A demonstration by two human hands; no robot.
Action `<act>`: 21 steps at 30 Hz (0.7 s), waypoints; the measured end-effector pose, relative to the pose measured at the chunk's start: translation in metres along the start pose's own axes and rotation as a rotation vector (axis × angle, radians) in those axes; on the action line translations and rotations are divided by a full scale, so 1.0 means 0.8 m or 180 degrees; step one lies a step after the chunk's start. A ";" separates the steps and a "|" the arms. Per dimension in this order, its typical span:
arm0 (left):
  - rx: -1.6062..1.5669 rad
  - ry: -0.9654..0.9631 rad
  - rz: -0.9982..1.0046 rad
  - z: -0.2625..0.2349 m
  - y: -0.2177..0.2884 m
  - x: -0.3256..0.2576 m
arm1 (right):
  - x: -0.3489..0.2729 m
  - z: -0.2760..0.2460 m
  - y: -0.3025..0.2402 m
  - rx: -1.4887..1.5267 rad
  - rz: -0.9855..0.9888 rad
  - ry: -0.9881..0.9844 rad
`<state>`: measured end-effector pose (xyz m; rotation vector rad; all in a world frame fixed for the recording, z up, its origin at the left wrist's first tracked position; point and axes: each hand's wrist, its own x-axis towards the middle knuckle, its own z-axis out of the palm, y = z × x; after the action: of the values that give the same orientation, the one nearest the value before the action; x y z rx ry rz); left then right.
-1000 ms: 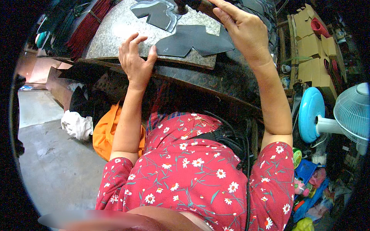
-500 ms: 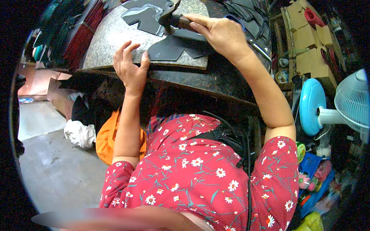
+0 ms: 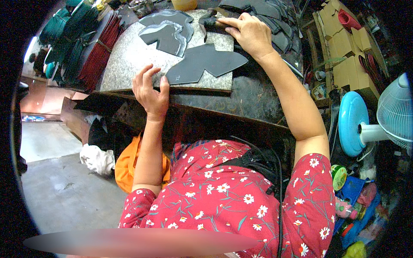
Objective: The person repeatedly cuts dark leather pieces using blue-handled scissors, then uses a hammer to tap the edges of each piece. The person handles multiple leather pieces one at a time, cutting and hammering them in sequence.
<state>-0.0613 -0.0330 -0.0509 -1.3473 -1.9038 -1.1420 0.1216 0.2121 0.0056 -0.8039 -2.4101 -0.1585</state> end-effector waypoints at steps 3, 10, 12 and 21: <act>-0.0018 0.0039 -0.0008 -0.001 0.003 -0.001 | -0.007 -0.020 -0.005 0.0023 -0.0452 0.0432; -0.0206 0.0042 -0.0026 -0.004 0.006 -0.003 | -0.066 -0.054 -0.077 0.1104 -0.1349 -0.0118; -0.0554 0.0152 -0.0118 -0.004 0.005 -0.006 | -0.084 -0.054 -0.108 0.1146 -0.1585 -0.0390; -0.1036 0.0384 -0.0032 0.002 -0.006 -0.019 | -0.070 -0.075 -0.113 0.1023 -0.1883 -0.0250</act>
<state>-0.0604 -0.0397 -0.0659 -1.3982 -1.6923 -1.5531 0.1350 0.0933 0.0291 0.0587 -2.5891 0.0349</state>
